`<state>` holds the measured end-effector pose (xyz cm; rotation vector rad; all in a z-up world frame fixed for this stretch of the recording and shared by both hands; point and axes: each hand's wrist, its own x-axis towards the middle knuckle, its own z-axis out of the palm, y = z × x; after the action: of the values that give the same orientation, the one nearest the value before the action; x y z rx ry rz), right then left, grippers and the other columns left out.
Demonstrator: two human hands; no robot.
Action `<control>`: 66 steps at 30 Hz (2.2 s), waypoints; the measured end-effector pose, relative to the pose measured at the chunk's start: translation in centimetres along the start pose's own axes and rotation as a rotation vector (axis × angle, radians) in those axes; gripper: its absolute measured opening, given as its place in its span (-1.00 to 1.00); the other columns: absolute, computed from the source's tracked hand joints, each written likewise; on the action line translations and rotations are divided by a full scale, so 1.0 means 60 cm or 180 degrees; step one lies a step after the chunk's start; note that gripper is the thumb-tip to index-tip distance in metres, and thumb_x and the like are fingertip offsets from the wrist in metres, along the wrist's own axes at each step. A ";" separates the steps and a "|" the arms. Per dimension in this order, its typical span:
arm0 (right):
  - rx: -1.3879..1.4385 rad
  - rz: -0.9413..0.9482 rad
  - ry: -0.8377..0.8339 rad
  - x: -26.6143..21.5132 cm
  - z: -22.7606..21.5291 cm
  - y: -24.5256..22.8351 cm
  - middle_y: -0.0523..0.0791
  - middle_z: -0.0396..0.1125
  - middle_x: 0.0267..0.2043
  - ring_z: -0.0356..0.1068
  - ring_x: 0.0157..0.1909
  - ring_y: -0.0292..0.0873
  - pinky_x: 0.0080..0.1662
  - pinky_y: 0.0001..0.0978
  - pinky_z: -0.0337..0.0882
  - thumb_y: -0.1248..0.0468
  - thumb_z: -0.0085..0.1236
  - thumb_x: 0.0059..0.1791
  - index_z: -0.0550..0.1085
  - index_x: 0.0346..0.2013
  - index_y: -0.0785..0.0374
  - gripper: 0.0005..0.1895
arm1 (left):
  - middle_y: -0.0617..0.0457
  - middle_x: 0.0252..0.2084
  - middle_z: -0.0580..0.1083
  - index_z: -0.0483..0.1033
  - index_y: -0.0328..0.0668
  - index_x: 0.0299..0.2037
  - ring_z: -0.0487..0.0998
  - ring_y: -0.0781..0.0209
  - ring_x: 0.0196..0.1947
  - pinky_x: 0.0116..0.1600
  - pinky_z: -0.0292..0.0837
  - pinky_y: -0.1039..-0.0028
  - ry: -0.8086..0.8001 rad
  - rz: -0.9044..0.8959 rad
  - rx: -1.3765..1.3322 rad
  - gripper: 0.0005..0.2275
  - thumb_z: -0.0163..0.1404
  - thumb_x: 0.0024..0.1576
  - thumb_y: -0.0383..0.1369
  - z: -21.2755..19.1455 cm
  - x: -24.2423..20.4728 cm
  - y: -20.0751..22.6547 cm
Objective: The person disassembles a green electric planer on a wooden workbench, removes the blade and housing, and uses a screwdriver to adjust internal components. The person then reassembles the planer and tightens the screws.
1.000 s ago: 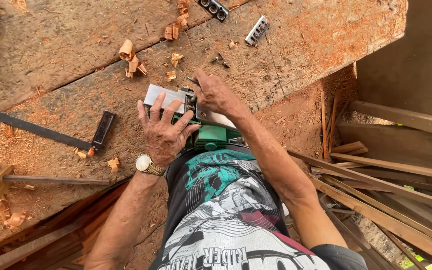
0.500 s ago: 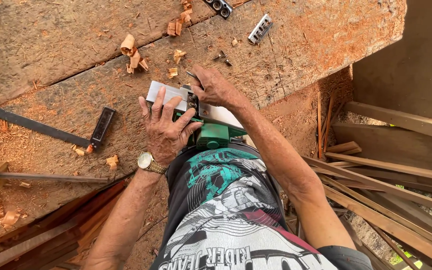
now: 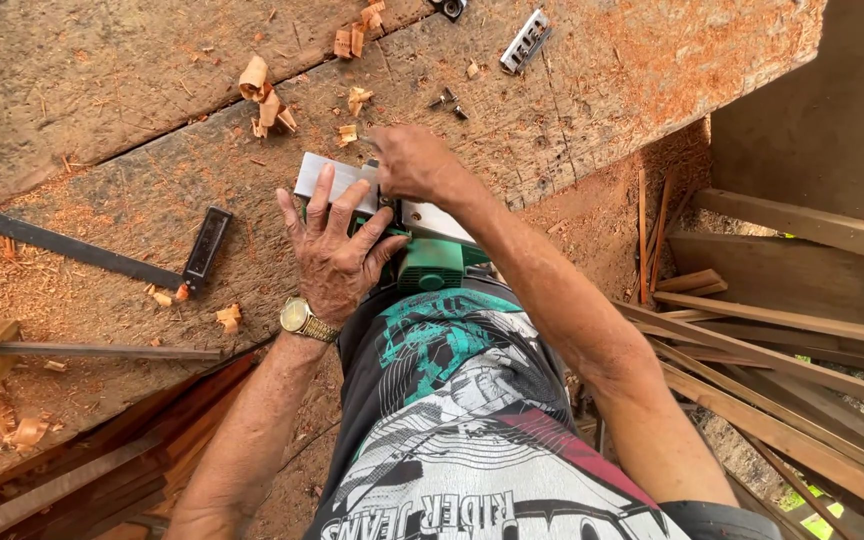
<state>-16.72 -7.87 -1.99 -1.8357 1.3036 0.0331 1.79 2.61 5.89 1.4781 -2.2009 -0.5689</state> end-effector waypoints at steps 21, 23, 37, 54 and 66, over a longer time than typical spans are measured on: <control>0.0412 0.0387 0.0887 -0.015 0.063 0.030 0.21 0.36 -0.45 0.40 -0.36 0.29 -0.25 0.09 0.44 0.32 0.13 -0.19 0.48 -0.46 0.38 -0.87 | 0.09 0.27 0.39 0.69 0.13 -0.04 0.13 -0.09 0.50 0.49 -0.35 -0.38 -0.0024 0.0018 -0.0038 -0.70 0.16 0.20 0.04 -0.005 0.003 0.000; 0.0323 0.0223 0.1048 -0.016 0.078 0.038 0.19 0.38 -0.44 0.41 -0.35 0.28 -0.25 0.08 0.45 0.31 0.14 -0.16 0.49 -0.46 0.35 -0.88 | 0.10 0.26 0.41 0.69 0.12 -0.04 0.15 -0.10 0.51 0.50 -0.34 -0.38 -0.0127 -0.0045 -0.0004 -0.71 0.17 0.20 0.03 -0.019 0.012 0.012; 0.0081 -0.0193 0.0899 -0.033 -0.004 -0.016 0.09 0.42 -0.44 0.44 -0.36 0.21 -0.34 0.01 0.44 0.17 0.24 -0.15 0.48 -0.37 0.27 -0.77 | -0.17 -0.15 0.48 0.48 -0.39 0.12 0.51 -0.05 -0.26 -0.21 0.44 0.14 -0.0965 -0.0054 0.0545 -0.19 -0.37 0.26 0.35 0.000 0.164 -0.019; 0.0898 -0.1244 0.1068 -0.066 -0.027 0.013 -0.02 0.25 -0.52 0.29 -0.50 0.02 -0.40 -0.10 0.29 0.23 0.24 0.03 0.44 -0.37 0.26 -0.80 | -0.03 -0.38 0.45 0.55 -0.19 -0.35 0.51 0.00 -0.32 -0.18 0.41 0.20 -0.0212 0.0516 -0.0444 -0.44 0.28 -0.05 0.22 -0.045 0.143 -0.034; 0.0759 -0.1296 0.1390 -0.079 -0.023 -0.010 -0.03 0.23 -0.44 0.29 -0.38 -0.03 -0.32 -0.15 0.29 0.36 0.18 0.04 0.34 -0.41 0.31 -0.79 | 0.05 0.12 0.42 0.63 0.20 -0.04 0.25 -0.08 0.37 0.40 -0.14 -0.43 -0.0538 0.0421 -0.0201 -0.63 0.25 -0.03 0.00 -0.052 0.043 -0.028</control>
<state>-18.99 -5.11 1.52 -1.9236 1.1273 -0.7457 3.89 -0.65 7.84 1.2828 -2.3644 -0.7353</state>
